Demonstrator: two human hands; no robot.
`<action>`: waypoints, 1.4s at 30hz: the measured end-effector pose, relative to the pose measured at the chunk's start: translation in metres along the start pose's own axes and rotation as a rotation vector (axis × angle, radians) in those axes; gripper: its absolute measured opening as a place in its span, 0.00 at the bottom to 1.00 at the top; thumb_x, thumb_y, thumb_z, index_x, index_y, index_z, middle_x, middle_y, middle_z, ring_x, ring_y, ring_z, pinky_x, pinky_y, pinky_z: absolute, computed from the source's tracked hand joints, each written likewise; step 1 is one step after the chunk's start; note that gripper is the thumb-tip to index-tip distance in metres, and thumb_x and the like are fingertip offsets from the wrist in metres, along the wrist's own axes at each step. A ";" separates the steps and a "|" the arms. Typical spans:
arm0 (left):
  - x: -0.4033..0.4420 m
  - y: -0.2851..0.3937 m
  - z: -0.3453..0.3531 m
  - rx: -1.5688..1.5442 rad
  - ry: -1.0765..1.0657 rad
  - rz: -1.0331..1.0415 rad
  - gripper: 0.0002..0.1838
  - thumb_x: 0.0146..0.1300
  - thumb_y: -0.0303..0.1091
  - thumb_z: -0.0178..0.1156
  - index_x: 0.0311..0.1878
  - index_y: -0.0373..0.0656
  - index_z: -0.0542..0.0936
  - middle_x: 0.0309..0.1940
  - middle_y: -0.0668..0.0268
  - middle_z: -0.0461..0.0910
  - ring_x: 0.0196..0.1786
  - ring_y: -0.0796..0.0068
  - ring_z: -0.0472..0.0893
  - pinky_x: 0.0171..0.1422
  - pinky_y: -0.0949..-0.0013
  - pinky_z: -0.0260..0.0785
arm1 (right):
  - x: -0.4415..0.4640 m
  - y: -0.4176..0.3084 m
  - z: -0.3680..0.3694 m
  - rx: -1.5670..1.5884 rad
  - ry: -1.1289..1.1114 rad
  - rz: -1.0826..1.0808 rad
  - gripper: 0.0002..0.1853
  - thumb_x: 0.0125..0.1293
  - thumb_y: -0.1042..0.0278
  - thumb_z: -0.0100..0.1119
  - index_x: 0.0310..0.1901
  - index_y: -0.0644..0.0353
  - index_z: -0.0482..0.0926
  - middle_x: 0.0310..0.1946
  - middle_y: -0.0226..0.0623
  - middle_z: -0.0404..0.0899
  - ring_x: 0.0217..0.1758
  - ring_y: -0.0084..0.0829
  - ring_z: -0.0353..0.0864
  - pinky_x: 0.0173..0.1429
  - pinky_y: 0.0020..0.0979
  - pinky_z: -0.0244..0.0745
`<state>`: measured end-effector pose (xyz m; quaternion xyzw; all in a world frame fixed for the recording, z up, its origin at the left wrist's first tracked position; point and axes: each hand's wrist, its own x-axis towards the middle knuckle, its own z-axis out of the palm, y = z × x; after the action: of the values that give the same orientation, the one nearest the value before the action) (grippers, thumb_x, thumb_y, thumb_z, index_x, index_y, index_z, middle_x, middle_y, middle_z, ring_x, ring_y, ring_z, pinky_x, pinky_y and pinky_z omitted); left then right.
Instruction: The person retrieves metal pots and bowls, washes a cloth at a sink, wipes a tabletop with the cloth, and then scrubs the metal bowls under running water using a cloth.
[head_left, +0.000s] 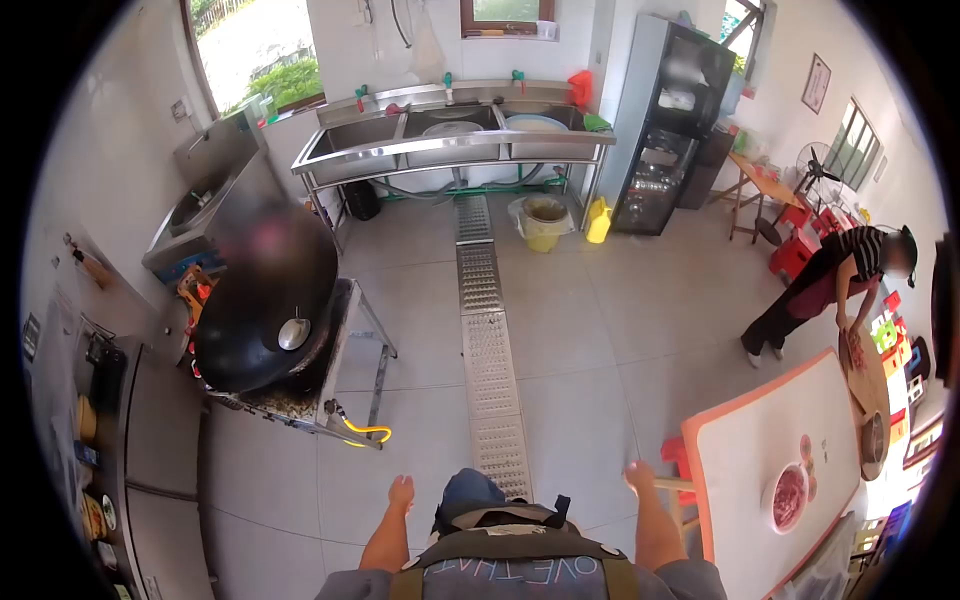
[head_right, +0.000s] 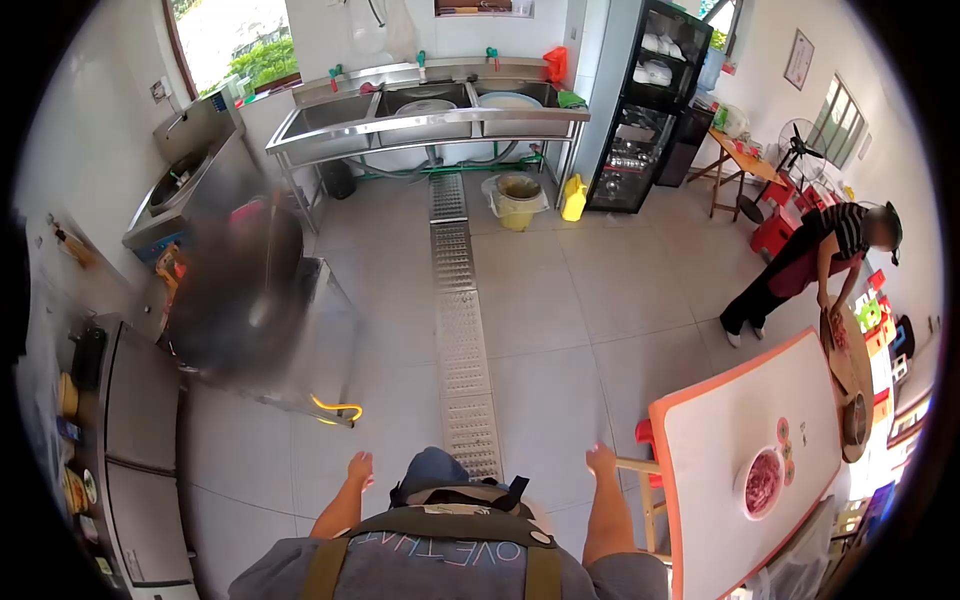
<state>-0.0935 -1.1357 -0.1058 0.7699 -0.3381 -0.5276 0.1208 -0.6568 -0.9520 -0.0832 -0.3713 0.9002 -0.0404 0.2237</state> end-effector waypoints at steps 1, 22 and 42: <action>0.012 -0.012 -0.006 -0.043 0.027 -0.030 0.29 0.59 0.50 0.48 0.58 0.40 0.65 0.49 0.54 0.73 0.45 0.56 0.76 0.30 0.59 0.74 | 0.062 -0.060 -0.039 0.101 0.099 -0.034 0.21 0.57 0.56 0.50 0.47 0.62 0.74 0.45 0.48 0.74 0.52 0.43 0.72 0.56 0.40 0.65; 0.324 0.773 0.105 -0.632 -0.373 0.290 0.32 0.59 0.50 0.54 0.63 0.47 0.58 0.56 0.58 0.66 0.56 0.63 0.67 0.58 0.59 0.62 | 0.517 -0.206 -0.123 1.651 0.129 1.000 0.05 0.54 0.80 0.46 0.28 0.63 0.72 0.19 0.40 0.71 0.22 0.34 0.74 0.24 0.33 0.76; 0.569 1.202 0.025 -0.916 -0.515 0.439 0.29 0.64 0.46 0.48 0.62 0.37 0.58 0.62 0.59 0.59 0.63 0.66 0.61 0.65 0.64 0.55 | 1.103 -1.057 -0.280 0.863 -0.520 -0.300 0.19 0.56 0.75 0.49 0.51 0.64 0.71 0.39 0.38 0.76 0.38 0.32 0.75 0.39 0.30 0.72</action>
<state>-0.4667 -2.3919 0.1204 0.3972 -0.2456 -0.7535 0.4628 -0.7783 -2.4975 0.0090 -0.3681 0.6533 -0.3456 0.5641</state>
